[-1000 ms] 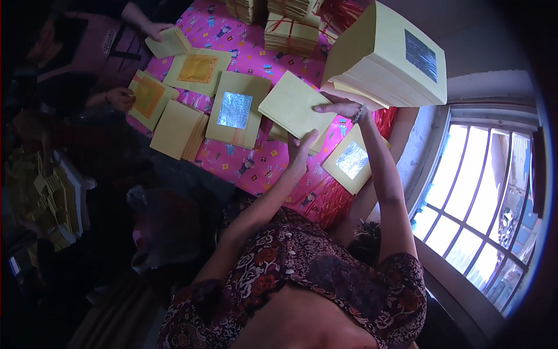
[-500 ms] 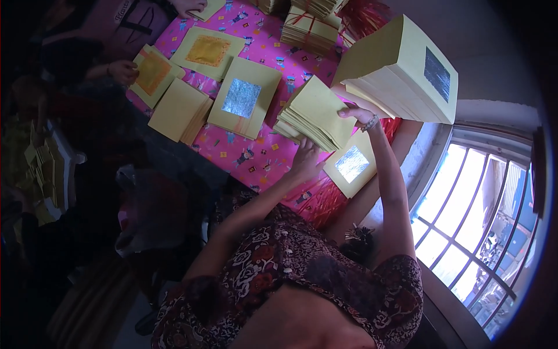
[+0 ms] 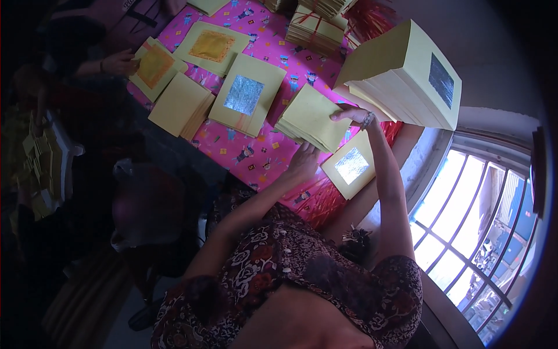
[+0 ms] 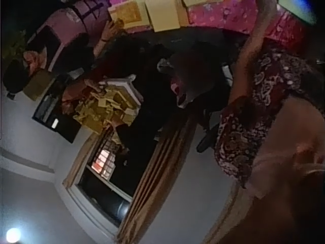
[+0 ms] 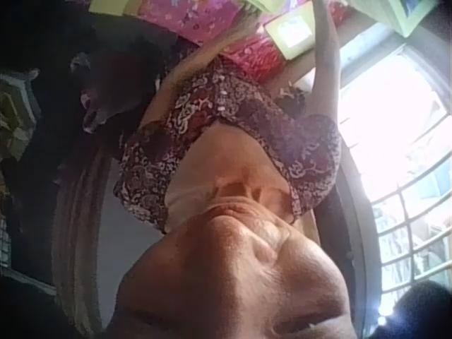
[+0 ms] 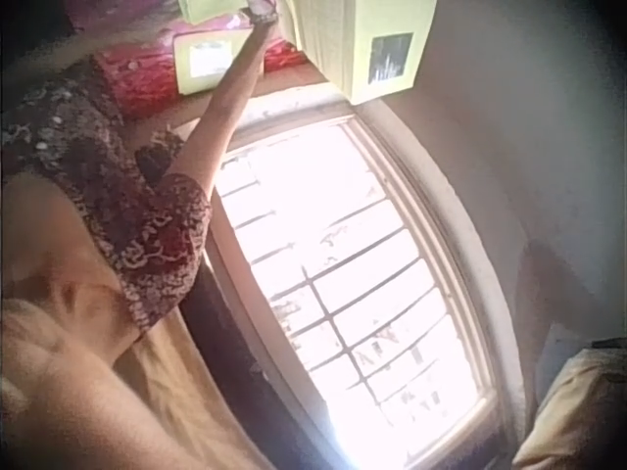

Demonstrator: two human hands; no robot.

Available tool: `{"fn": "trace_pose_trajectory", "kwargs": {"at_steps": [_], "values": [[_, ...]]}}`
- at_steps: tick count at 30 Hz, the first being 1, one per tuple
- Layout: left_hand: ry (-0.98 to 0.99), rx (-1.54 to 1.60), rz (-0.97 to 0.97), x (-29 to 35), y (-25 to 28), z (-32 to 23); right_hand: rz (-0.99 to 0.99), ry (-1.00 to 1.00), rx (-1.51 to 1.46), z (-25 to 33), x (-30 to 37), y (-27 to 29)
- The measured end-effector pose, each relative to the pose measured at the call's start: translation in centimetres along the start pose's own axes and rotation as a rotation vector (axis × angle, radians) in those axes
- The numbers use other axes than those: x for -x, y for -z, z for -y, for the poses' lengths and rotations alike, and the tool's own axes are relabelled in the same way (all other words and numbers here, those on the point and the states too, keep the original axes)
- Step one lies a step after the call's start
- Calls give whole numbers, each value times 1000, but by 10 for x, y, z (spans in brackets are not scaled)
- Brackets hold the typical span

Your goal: Stacking sheets of paper with foil centers and tying them into bundles using red string.

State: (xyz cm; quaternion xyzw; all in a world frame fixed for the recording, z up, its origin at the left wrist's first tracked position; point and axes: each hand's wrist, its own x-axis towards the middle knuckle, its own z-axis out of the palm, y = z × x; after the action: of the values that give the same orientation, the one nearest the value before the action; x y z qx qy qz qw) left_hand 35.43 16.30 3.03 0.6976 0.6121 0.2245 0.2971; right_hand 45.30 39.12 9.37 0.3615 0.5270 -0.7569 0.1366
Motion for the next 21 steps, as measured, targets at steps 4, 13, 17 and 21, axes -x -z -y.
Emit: {"fn": "trace_pose_trajectory", "kwargs": {"at_steps": [4, 13, 17, 21], "values": [[-35, -70, 29, -2, -1, 1, -10, -31, 64, -3, -1, 4], [723, 1010, -658, 0, 9, -23, -19, 44, 311, 6, 2, 16], [861, 1485, -552, -40, 24, -8, -83, -92, 690, 3, -1, 31], [1052, 1536, -395, -47, 10, 5, 39, -2, 517, -1, -10, 34]]}}
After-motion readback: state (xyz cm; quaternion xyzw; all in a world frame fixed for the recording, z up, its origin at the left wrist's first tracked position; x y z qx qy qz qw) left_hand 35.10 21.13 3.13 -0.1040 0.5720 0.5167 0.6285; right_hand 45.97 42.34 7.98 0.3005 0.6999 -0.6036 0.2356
